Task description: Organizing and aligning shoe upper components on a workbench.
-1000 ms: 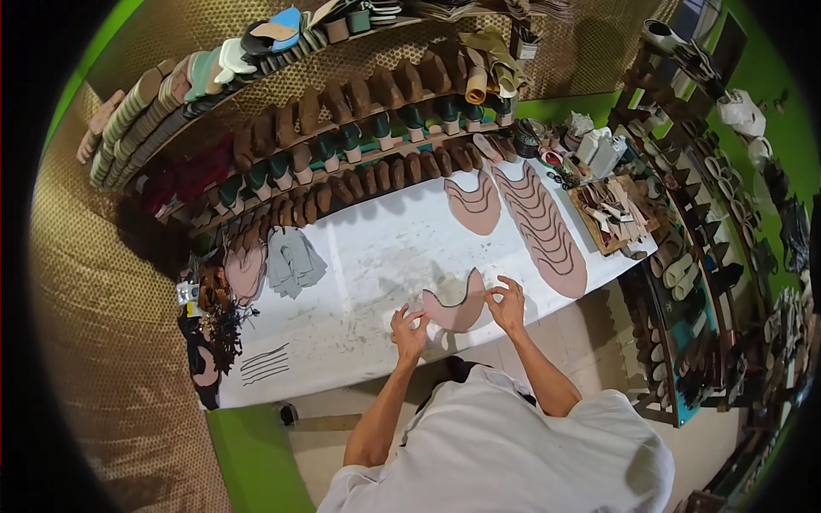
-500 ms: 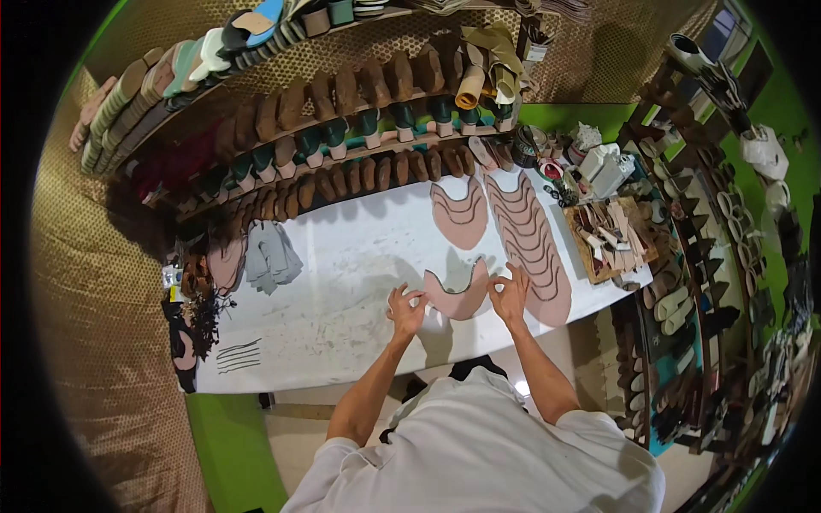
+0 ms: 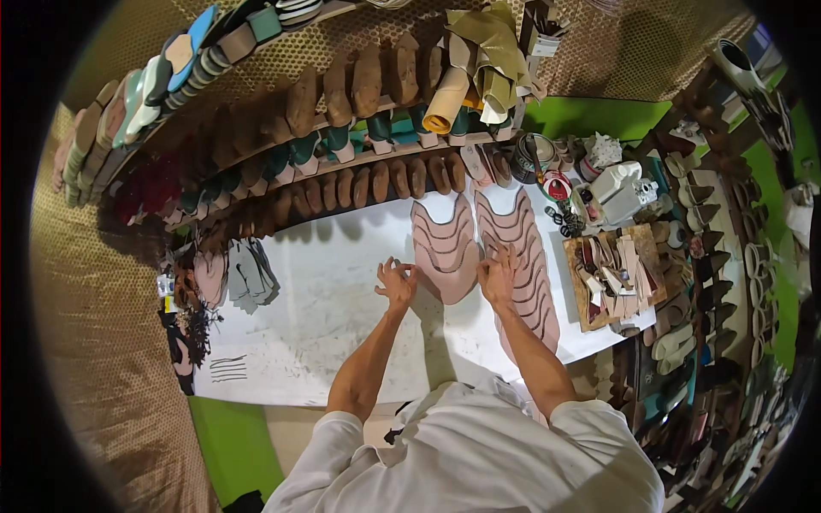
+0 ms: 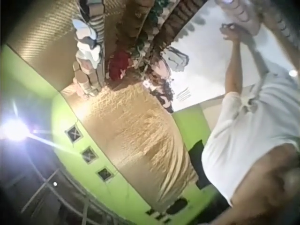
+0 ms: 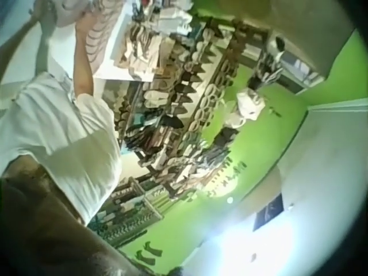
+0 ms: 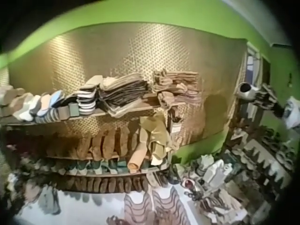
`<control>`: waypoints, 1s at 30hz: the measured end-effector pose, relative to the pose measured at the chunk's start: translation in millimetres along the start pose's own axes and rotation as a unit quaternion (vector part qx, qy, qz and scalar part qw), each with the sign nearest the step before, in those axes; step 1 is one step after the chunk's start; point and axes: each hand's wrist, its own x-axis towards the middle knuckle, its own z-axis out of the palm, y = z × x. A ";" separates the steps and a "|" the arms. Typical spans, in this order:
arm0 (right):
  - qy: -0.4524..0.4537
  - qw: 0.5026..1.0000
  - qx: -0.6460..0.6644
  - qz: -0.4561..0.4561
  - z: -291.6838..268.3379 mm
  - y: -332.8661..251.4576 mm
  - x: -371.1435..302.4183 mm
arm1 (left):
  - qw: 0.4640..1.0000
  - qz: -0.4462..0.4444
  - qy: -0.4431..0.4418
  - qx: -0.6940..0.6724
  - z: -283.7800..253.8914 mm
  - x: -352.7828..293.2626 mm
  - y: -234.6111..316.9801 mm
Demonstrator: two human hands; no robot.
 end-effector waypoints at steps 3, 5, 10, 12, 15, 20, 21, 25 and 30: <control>0.011 1.000 0.012 -0.016 7.1 7.4 12.8 | 1.000 -0.008 0.000 0.009 7.9 6.3 9.2; -0.001 1.000 -0.019 -0.021 9.7 -0.2 15.2 | 0.999 -0.026 0.008 0.023 8.6 6.9 5.5; 0.006 0.999 -0.011 -0.030 12.6 7.6 19.2 | 0.996 -0.046 0.018 0.069 14.9 7.5 9.7; 0.009 0.999 -0.011 -0.028 13.3 8.2 19.8 | 0.997 -0.035 0.019 0.070 15.9 5.4 9.5; 0.006 0.999 -0.022 -0.029 10.9 6.7 20.2 | 0.996 -0.037 0.021 0.078 15.5 5.5 10.9; 0.042 0.996 -0.059 -0.053 2.3 -3.8 15.9 | 0.996 -0.038 0.007 0.083 12.8 5.0 16.7; 0.045 0.996 -0.060 -0.054 0.9 -7.6 14.1 | 0.994 -0.050 -0.006 0.097 13.8 5.6 14.1; 0.019 0.986 -0.092 -0.136 -0.3 -22.9 -2.3 | 0.991 0.057 0.104 0.059 20.4 -4.1 10.7; -0.048 0.984 -0.093 -0.147 6.6 -29.2 -28.9 | 0.958 0.175 -0.028 0.227 12.2 -27.5 18.2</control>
